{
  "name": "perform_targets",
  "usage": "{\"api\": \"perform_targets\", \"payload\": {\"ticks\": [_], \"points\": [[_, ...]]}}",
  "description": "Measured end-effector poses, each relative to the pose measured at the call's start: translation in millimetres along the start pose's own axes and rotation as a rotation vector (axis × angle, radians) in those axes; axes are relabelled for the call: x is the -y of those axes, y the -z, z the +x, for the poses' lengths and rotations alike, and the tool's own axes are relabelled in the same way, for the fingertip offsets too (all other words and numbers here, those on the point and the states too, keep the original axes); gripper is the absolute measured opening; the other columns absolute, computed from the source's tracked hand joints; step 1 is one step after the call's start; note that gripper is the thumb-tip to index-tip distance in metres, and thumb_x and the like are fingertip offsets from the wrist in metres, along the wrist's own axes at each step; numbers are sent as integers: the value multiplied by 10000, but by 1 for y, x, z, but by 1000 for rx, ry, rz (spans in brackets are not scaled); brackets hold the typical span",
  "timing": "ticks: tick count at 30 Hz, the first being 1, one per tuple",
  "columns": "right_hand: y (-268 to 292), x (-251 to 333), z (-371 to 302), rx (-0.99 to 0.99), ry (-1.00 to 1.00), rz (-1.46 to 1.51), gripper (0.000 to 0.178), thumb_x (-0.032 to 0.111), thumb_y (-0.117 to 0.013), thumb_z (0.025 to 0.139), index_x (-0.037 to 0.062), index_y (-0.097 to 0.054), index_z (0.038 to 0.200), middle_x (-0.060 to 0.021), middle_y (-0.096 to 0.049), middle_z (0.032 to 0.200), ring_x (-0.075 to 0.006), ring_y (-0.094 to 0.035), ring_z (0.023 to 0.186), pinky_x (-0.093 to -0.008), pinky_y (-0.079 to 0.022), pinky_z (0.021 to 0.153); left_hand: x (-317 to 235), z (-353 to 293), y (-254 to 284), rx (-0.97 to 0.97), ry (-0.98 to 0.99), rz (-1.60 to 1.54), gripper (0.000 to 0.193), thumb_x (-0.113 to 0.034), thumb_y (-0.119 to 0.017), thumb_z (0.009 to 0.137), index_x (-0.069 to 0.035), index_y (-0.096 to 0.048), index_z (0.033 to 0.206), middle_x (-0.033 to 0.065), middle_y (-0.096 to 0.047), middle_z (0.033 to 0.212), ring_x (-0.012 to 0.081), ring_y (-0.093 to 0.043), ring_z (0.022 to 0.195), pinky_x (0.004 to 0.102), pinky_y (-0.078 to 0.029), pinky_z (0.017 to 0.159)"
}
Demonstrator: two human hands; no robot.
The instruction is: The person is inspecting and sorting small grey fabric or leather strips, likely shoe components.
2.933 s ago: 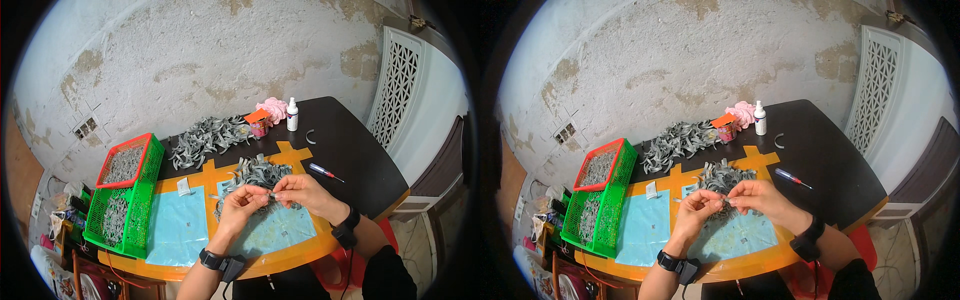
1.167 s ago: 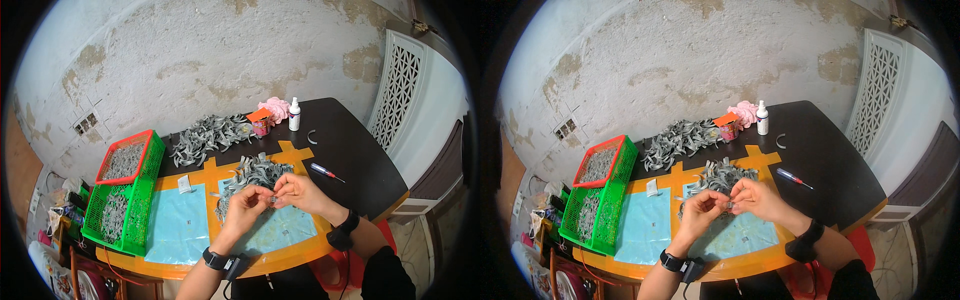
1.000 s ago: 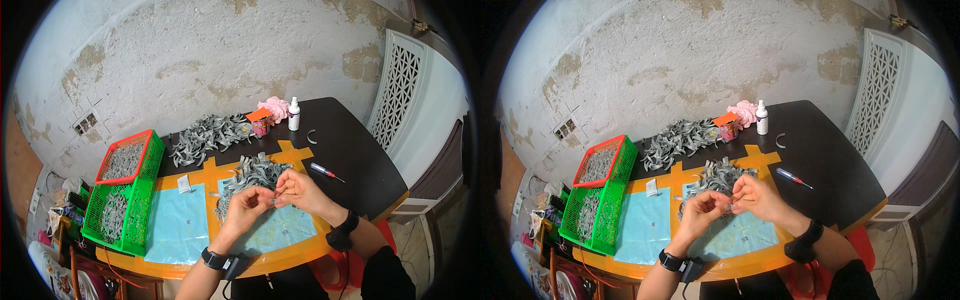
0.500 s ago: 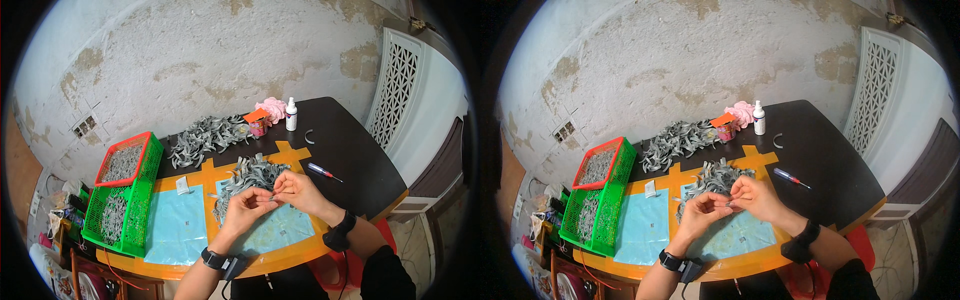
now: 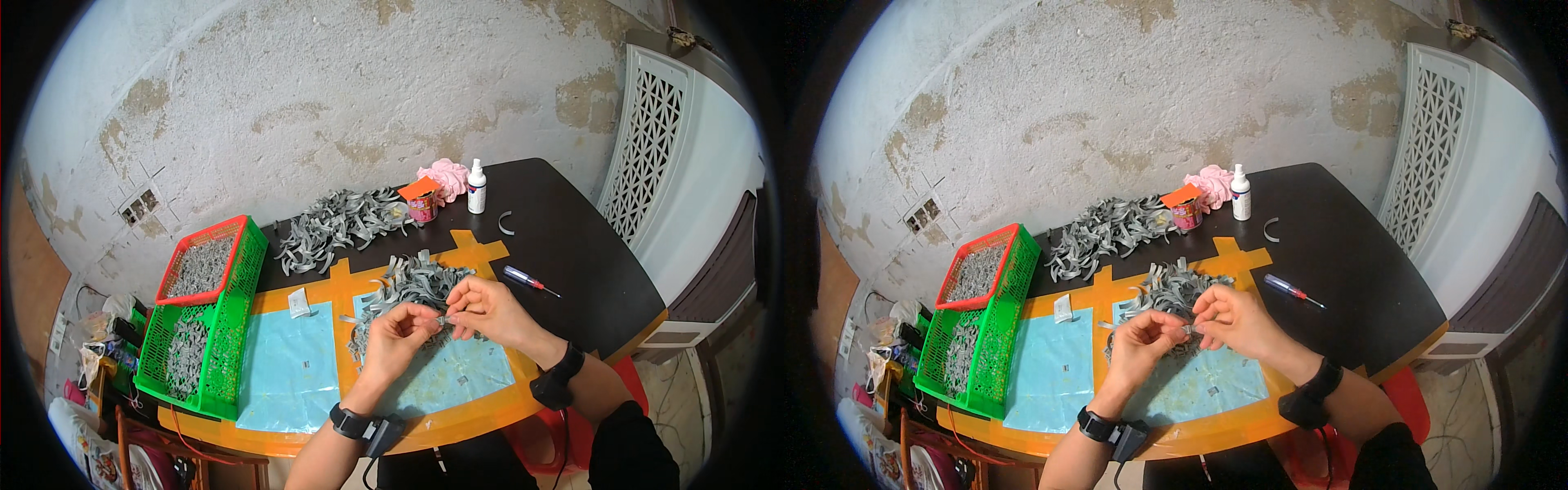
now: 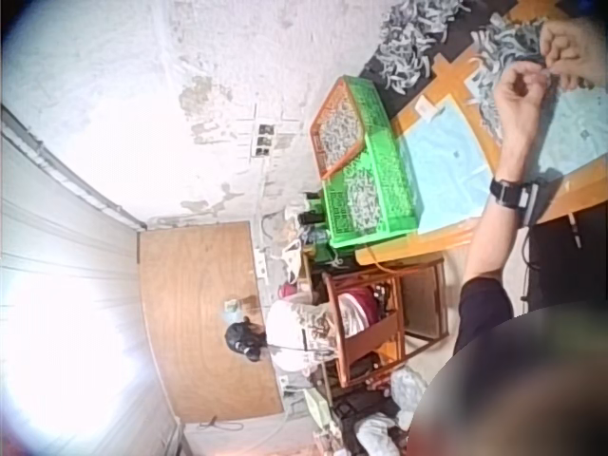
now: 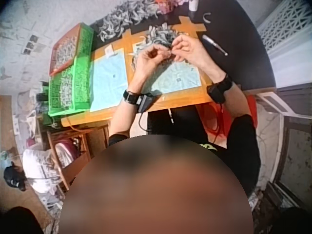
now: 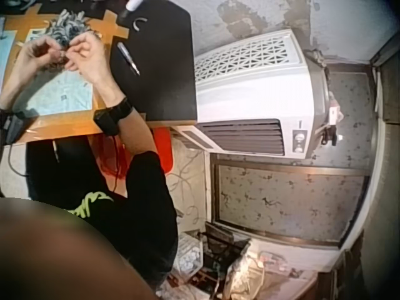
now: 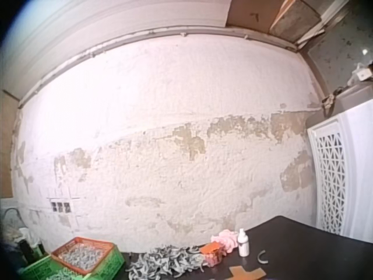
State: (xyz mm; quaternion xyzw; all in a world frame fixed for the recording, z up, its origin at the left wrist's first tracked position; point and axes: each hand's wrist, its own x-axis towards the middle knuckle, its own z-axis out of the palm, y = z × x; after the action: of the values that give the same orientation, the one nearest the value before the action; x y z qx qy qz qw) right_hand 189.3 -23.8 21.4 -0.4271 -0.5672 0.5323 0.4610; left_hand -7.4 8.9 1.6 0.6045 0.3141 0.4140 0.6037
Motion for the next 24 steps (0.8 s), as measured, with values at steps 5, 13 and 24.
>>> {"api": "perform_targets", "payload": {"ticks": [5, 13, 24], "points": [[1, 1, -1, -9, -6, -31, 216, -2, -607, 848, 1, -489, 1029, -71, -623, 811, -118, -634, 656, -226, -502, 552, -1, -2, -4, -3, -128, 172, 139, 16, -677, 805, -2, -648, 941, 45, -673, 884, 95, -645, 806, 211, -519, 720], [1, 5, -3, 12, -29, -11, 279, 9, -627, 834, 19, -478, 1069, -60, -642, 791, -110, -626, 633, -221, -476, 526, -20, -8, -10, -34, -239, 541, 165, 32, -706, 744, -7, -679, 902, 77, -678, 909, 134, -663, 805, 244, -543, 713], [-3, 1, -2, 20, -23, -26, 276, 20, -632, 836, 28, -487, 1070, -44, -640, 790, -88, -594, 602, -211, -446, 517, -1, -3, -3, 23, -88, 216, 168, -27, -696, 810, 6, -665, 971, 45, -674, 885, 94, -633, 774, 223, -518, 719]]}}
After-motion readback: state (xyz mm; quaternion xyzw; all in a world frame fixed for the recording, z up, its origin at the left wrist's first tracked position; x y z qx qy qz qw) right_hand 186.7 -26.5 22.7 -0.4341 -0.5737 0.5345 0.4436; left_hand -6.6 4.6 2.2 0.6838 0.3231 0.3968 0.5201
